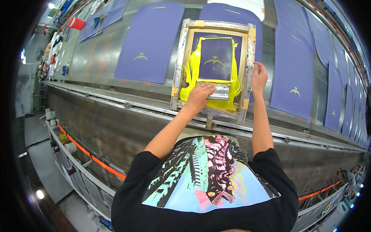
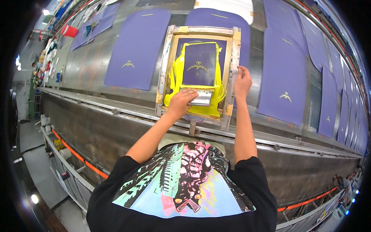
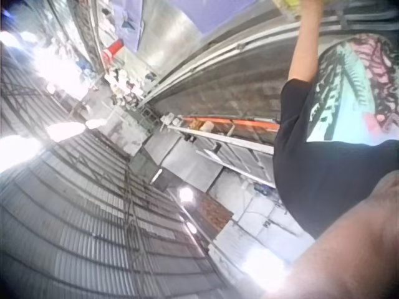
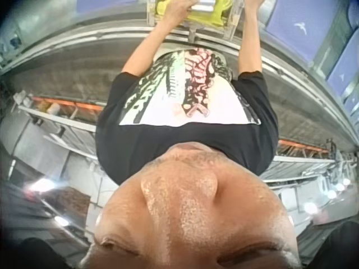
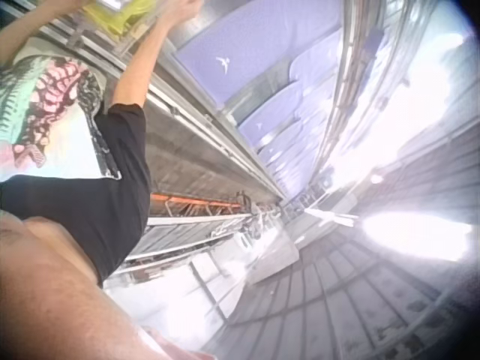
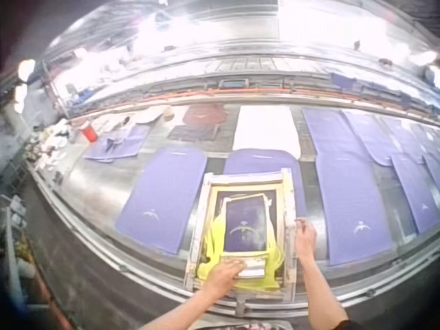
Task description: The person uses a squeegee to apply yellow ink through a screen-printing frame onto purple t-shirts laid out on a conveyor table. They repeatedly pull the squeegee across the frame to transfer the design, then lift the frame to move to the next shirt.
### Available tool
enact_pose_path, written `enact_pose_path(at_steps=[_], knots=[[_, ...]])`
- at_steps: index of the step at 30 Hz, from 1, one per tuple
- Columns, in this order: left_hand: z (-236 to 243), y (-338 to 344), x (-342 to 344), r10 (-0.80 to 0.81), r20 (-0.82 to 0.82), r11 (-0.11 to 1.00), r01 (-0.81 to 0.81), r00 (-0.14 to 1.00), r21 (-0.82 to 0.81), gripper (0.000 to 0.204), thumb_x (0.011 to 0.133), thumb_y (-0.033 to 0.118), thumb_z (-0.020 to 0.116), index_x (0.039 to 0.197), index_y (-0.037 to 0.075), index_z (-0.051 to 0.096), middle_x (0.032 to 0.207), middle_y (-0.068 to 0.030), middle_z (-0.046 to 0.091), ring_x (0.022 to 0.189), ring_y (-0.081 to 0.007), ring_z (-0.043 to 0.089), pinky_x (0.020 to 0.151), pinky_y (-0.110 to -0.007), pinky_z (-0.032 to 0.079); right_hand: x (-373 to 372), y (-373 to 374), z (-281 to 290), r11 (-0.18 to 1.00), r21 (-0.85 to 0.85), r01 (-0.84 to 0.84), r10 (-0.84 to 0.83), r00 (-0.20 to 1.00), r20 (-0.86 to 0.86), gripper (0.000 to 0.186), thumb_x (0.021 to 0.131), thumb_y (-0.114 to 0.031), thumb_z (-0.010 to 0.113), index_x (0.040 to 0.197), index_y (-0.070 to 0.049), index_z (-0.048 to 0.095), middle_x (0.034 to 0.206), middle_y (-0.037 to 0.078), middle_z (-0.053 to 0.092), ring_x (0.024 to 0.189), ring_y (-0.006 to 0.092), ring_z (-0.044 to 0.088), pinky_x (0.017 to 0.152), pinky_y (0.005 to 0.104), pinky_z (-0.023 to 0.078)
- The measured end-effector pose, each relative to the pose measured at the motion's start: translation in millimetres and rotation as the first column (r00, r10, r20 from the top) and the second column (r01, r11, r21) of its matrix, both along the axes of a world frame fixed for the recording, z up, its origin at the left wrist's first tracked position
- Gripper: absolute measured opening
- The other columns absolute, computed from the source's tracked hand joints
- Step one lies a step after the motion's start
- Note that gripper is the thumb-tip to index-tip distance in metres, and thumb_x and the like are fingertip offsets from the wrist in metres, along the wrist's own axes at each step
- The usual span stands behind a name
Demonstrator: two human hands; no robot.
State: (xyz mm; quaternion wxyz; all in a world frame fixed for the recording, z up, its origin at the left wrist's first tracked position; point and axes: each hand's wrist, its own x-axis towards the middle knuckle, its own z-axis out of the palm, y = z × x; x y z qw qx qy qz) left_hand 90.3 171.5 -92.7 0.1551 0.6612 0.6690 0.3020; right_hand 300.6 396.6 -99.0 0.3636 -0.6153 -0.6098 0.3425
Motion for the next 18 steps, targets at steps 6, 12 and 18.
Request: enact_pose_path(at_steps=[6,12,18], knots=[[14,-13,-42,0.055,0.001,0.992,-0.055,0.998,-0.11,0.05,0.069,-0.003,0.07,0.116,0.011,0.074,0.124,-0.0057,0.073,0.118,-0.0266,0.066,0.101,-0.039,0.053,-50,-41,-13,1.0,-0.002,-0.024,0.024,0.999,-0.039,0.021,0.104,-0.022,0.057,0.109,-0.008,0.072,0.07,0.009,0.061,0.061,0.0174,0.052,0.061,0.038,0.043],[13,6,-91,0.062,-0.035,0.992,-0.065,0.997,-0.11,0.054,0.069,-0.009,0.065,0.117,0.013,0.075,0.123,-0.0087,0.073,0.115,-0.0281,0.068,0.098,-0.039,0.055,-93,-31,-12,0.987,0.154,-0.051,0.07,0.99,-0.125,0.036,0.109,-0.035,0.045,0.11,-0.007,0.069,0.085,0.022,0.068,0.081,0.0392,0.069,0.071,0.0498,0.049],[-124,44,3,0.111,-0.154,0.992,-0.12,0.982,-0.049,0.052,0.071,-0.01,0.065,0.118,0.009,0.074,0.123,-0.0102,0.073,0.117,-0.0296,0.068,0.099,-0.039,0.053,-15,17,-154,0.969,0.246,0.028,0.042,0.961,-0.274,0.016,0.104,-0.017,0.056,0.108,-0.006,0.066,0.071,0.024,0.058,0.06,0.04,0.06,0.058,0.0459,0.044]])
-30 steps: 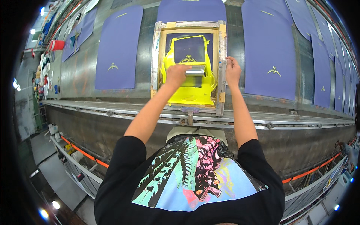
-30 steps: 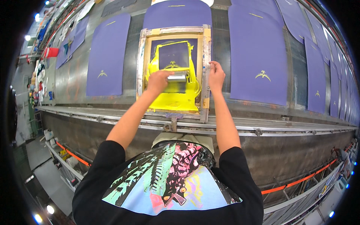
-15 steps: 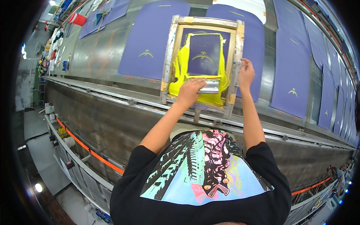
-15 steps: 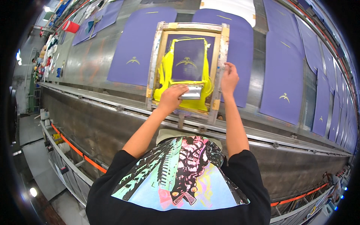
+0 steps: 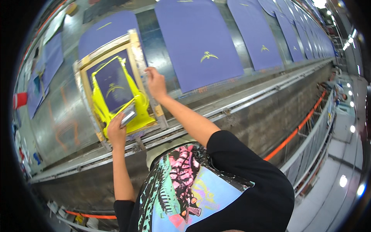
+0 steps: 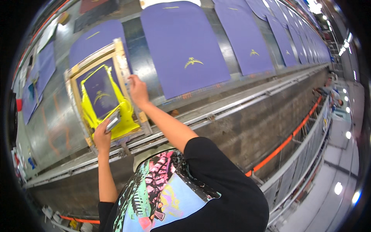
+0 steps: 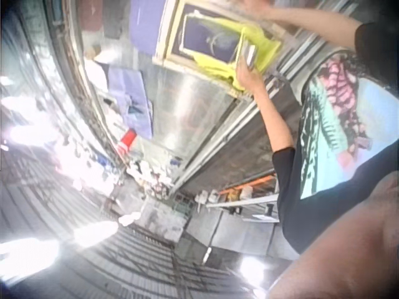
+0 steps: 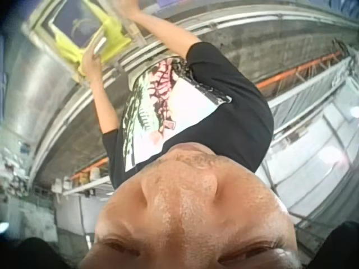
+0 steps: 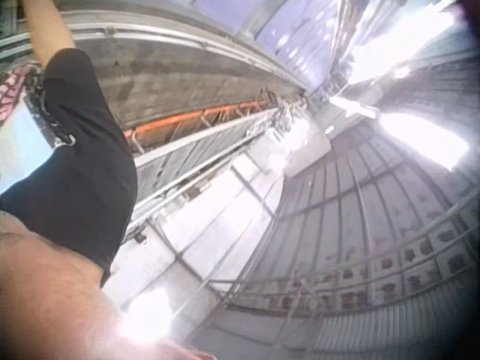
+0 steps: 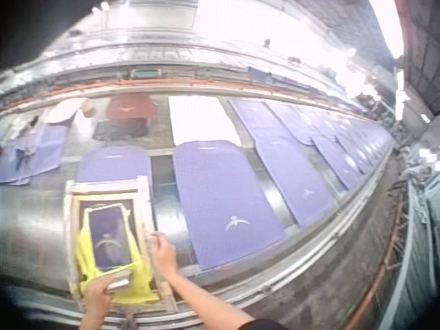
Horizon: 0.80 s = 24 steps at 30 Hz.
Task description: The person uses a squeegee to apply yellow ink through a screen-printing frame onto purple t-shirts laid out on a conveyor table. They repeatedly pull the squeegee across the frame to transfer the design, then lift the frame to move to the next shirt.
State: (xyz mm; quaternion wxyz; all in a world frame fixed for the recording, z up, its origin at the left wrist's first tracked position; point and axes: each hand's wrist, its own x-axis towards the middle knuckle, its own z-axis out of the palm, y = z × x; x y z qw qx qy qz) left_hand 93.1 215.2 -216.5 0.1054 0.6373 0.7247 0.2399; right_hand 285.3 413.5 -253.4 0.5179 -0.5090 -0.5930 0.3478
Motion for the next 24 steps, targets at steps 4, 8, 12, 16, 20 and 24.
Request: enact_pose_path(at_steps=[4,8,12,16,20,24], knots=[[3,-9,23,0.009,0.019,0.999,-0.01,1.0,0.033,0.055,0.071,-0.012,0.064,0.121,0.009,0.073,0.125,-0.0107,0.072,0.119,-0.0316,0.066,0.101,-0.041,0.051,30,6,1,0.982,-0.186,-0.017,0.019,1.0,0.011,0.015,0.104,-0.016,0.054,0.107,-0.006,0.065,0.075,0.024,0.063,0.072,0.0453,0.063,0.064,0.0502,0.046],[1,-31,40,-0.092,-0.074,0.996,0.092,0.993,0.004,0.059,0.068,-0.014,0.064,0.122,0.01,0.073,0.126,-0.0093,0.072,0.121,-0.0319,0.065,0.102,-0.044,0.049,48,14,-11,0.992,-0.116,0.041,-0.038,0.999,0.028,0.016,0.103,-0.017,0.056,0.108,-0.006,0.066,0.068,0.022,0.059,0.061,0.0397,0.061,0.058,0.046,0.044],[-14,-26,53,-0.113,-0.206,0.991,0.126,0.972,0.05,0.059,0.07,-0.015,0.062,0.122,0.012,0.074,0.124,-0.0071,0.073,0.12,-0.0315,0.066,0.101,-0.046,0.05,62,15,-13,0.997,-0.067,0.042,-0.043,0.999,-0.012,0.016,0.103,-0.016,0.056,0.107,-0.004,0.066,0.068,0.022,0.059,0.062,0.039,0.062,0.059,0.045,0.045],[-19,49,29,-0.047,-0.152,0.987,0.069,0.987,0.142,0.057,0.075,-0.017,0.058,0.12,0.014,0.074,0.123,-0.0084,0.074,0.114,-0.0312,0.068,0.097,-0.04,0.054,76,12,-2,0.983,-0.184,-0.011,0.014,1.0,0.012,0.016,0.104,-0.016,0.053,0.107,-0.006,0.064,0.09,0.024,0.069,0.087,0.0469,0.065,0.071,0.052,0.049],[14,158,-52,0.098,-0.073,0.971,-0.111,0.993,-0.213,0.038,0.076,0.003,0.066,0.114,0.006,0.072,0.073,-0.0099,0.059,0.065,-0.0154,0.047,0.065,-0.033,0.045,76,13,2,0.977,-0.209,-0.031,0.031,1.0,-0.002,0.016,0.104,-0.016,0.054,0.108,-0.005,0.064,0.091,0.025,0.069,0.088,0.0469,0.065,0.071,0.0517,0.05],[24,230,-74,0.012,-0.075,0.993,-0.021,0.997,-0.12,0.044,0.075,0.003,0.068,0.118,0.01,0.075,0.082,-0.0162,0.067,0.074,-0.024,0.066,0.073,-0.035,0.051,72,20,5,0.986,-0.164,-0.019,0.015,1.0,-0.025,0.016,0.103,-0.015,0.054,0.108,-0.004,0.064,0.09,0.025,0.069,0.087,0.047,0.065,0.072,0.0512,0.05]])
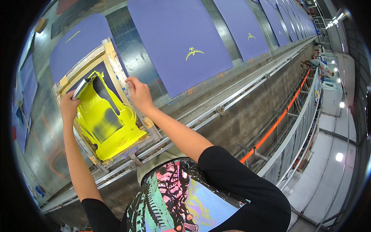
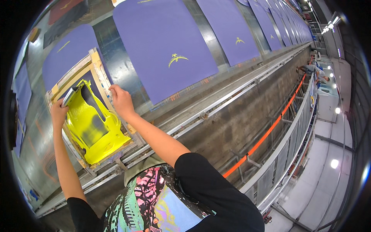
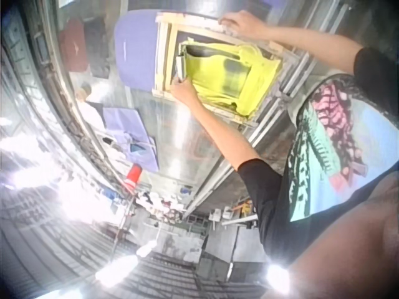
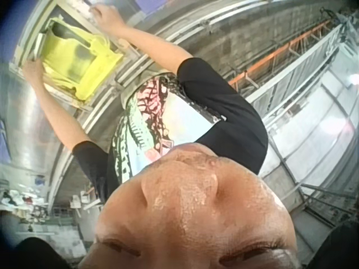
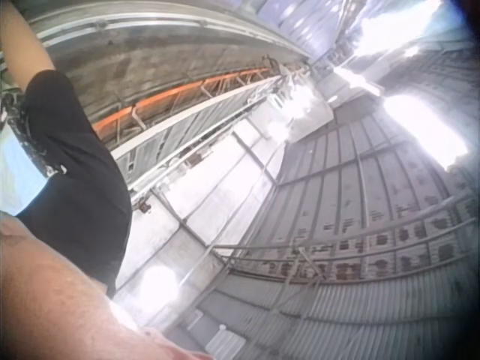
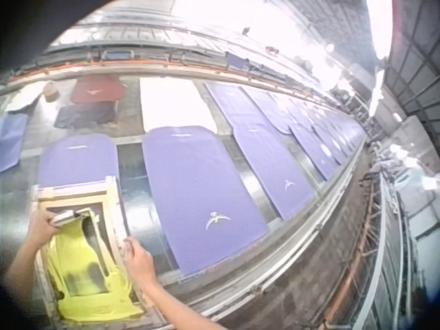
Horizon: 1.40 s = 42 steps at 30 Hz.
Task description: The person uses a squeegee to apply yellow ink through a screen-printing frame onto purple t-shirts laid out on a conveyor table. They repeatedly pull the squeegee across the frame to transfer the design, then lift the frame to move to the next shirt.
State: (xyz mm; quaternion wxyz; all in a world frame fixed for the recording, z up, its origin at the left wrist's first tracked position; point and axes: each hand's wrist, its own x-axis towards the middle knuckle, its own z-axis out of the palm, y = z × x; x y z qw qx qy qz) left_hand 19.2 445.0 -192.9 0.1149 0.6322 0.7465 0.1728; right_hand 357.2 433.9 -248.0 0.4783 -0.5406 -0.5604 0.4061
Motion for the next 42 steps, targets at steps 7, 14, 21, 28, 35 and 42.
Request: enact_pose_path(at_steps=[7,14,21,28,35,42], knots=[[-47,-86,32,-0.108,0.051,0.982,0.099,0.993,0.162,0.052,0.074,-0.01,0.059,0.114,0.018,0.078,0.113,-0.0075,0.077,0.105,-0.0278,0.072,0.091,-0.037,0.057,-20,-3,-18,0.997,0.073,0.032,-0.039,0.995,0.093,0.024,0.103,-0.022,0.058,0.111,-0.004,0.072,0.088,0.02,0.073,0.073,0.0345,0.07,0.068,0.0403,0.053],[-5,-219,70,-0.132,-0.107,0.956,0.155,0.985,0.249,0.043,0.076,-0.009,0.065,0.105,0.019,0.079,0.108,-0.004,0.077,0.102,-0.0262,0.073,0.086,-0.036,0.058,-39,-46,7,0.999,-0.02,0.038,-0.035,0.99,0.136,0.02,0.104,-0.022,0.058,0.11,-0.006,0.07,0.07,0.018,0.061,0.058,0.0296,0.057,0.06,0.0414,0.045],[34,-53,-26,0.011,-0.071,0.99,-0.021,0.997,-0.138,0.038,0.079,0.013,0.072,0.114,0.025,0.079,0.097,-0.0133,0.076,0.089,-0.0343,0.072,0.081,-0.046,0.057,-50,-43,21,0.999,-0.033,0.011,-0.008,0.995,0.1,0.02,0.104,-0.021,0.058,0.11,-0.006,0.07,0.066,0.017,0.056,0.055,0.0267,0.052,0.057,0.0398,0.042],[34,-13,-17,-0.007,-0.205,0.992,-0.02,0.979,-0.127,0.036,0.079,0.016,0.073,0.114,0.025,0.079,0.1,-0.0114,0.077,0.095,-0.0346,0.072,0.086,-0.045,0.058,-53,-35,13,1.0,-0.026,0.012,-0.009,0.994,0.113,0.02,0.103,-0.02,0.059,0.11,-0.004,0.069,0.068,0.017,0.058,0.056,0.028,0.054,0.058,0.0391,0.043],[-3,-120,52,-0.033,-0.09,0.995,0.025,0.995,-0.096,0.036,0.083,0.0,0.063,0.107,0.022,0.079,0.11,-0.0061,0.076,0.098,-0.0302,0.072,0.085,-0.042,0.058,-37,-21,-14,0.998,-0.067,0.004,0.003,0.996,0.091,0.019,0.103,-0.018,0.059,0.109,-0.004,0.07,0.067,0.014,0.059,0.057,0.0215,0.052,0.058,0.0366,0.043],[-25,-212,92,-0.156,-0.072,0.977,0.165,0.985,0.135,0.035,0.078,-0.004,0.068,0.105,0.015,0.079,0.111,-0.0034,0.077,0.102,-0.0236,0.072,0.087,-0.04,0.057,-31,-14,-16,0.996,-0.088,0.017,-0.01,0.997,0.08,0.019,0.103,-0.02,0.059,0.111,-0.006,0.07,0.066,0.012,0.058,0.058,0.0186,0.052,0.059,0.0362,0.043]])
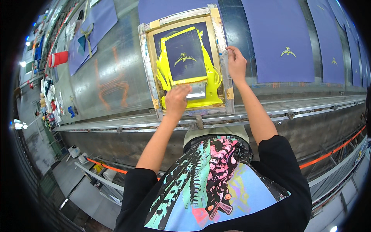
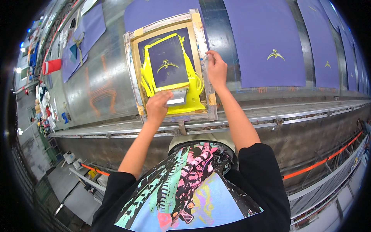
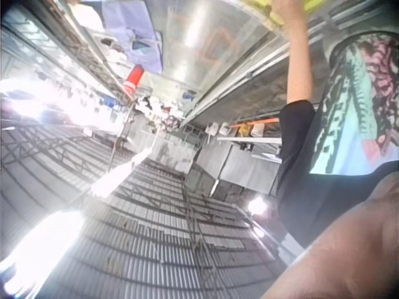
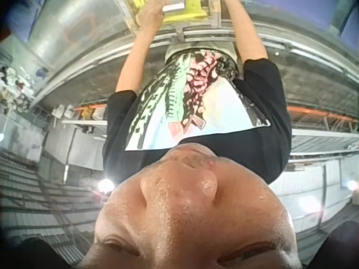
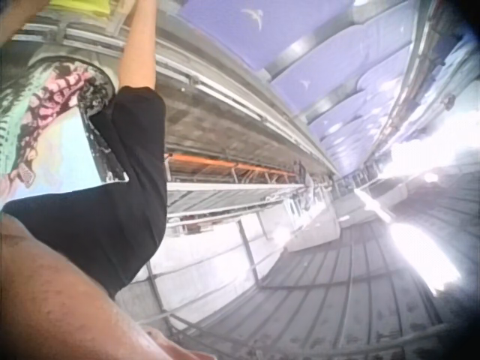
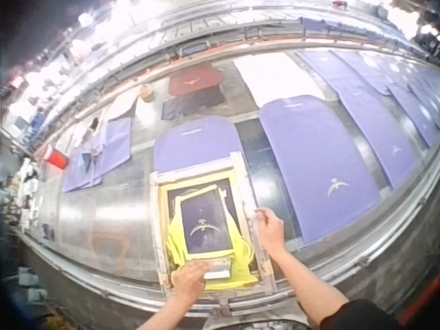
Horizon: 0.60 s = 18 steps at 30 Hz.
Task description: The person uses a squeegee to apply yellow ink through a screen-printing frame onto purple t-shirts laid out on a conveyor table. They repeatedly pull the squeegee across the frame to transfer the design, then lift the frame to move to the next shirt.
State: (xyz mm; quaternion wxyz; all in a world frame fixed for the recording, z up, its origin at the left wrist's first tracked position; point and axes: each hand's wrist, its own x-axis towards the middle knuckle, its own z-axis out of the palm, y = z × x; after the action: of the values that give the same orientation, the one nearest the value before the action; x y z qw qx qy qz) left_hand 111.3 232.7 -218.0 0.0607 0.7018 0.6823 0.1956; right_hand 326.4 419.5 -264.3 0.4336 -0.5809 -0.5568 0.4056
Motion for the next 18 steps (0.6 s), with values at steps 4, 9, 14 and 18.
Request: enact_pose_path(at_steps=[4,9,14,18], knots=[[11,-27,12,-0.043,-0.044,0.999,0.043,0.998,0.001,0.032,0.079,-0.002,0.068,0.107,0.012,0.076,0.115,-0.0028,0.075,0.111,-0.0249,0.068,0.094,-0.041,0.053,10,-2,10,0.998,-0.062,-0.023,0.023,1.0,0.001,0.021,0.103,-0.023,0.06,0.114,-0.008,0.071,0.067,0.012,0.058,0.059,0.0199,0.052,0.06,0.0369,0.044],[-14,-5,45,-0.028,0.021,0.999,0.029,0.999,-0.046,0.05,0.067,-0.014,0.059,0.109,0.009,0.074,0.123,-0.0081,0.072,0.118,-0.0311,0.065,0.099,-0.044,0.051,79,21,-4,0.997,0.071,-0.033,0.029,0.998,0.061,0.032,0.103,-0.026,0.06,0.13,-0.009,0.065,0.091,0.011,0.062,0.08,0.0223,0.057,0.073,0.0346,0.047],[4,38,106,0.083,-0.148,0.989,-0.1,0.986,-0.11,0.047,0.072,-0.006,0.066,0.114,0.015,0.075,0.116,-0.0081,0.068,0.112,-0.0332,0.063,0.092,-0.044,0.049,282,16,12,0.952,0.115,0.285,-0.296,0.951,0.087,0.029,0.102,-0.019,0.064,0.129,-0.009,0.066,0.095,0.006,0.062,0.08,0.0175,0.058,0.074,0.0346,0.049],[0,63,78,0.088,-0.188,0.982,-0.117,0.978,-0.147,0.042,0.075,-0.003,0.07,0.113,0.013,0.073,0.103,-0.0095,0.067,0.103,-0.0338,0.064,0.087,-0.044,0.049,409,-9,-1,0.817,0.041,0.576,-0.566,0.785,0.251,0.022,0.105,-0.015,0.059,0.12,-0.006,0.071,0.088,-0.002,0.066,0.075,0.0069,0.054,0.065,0.0286,0.043]])
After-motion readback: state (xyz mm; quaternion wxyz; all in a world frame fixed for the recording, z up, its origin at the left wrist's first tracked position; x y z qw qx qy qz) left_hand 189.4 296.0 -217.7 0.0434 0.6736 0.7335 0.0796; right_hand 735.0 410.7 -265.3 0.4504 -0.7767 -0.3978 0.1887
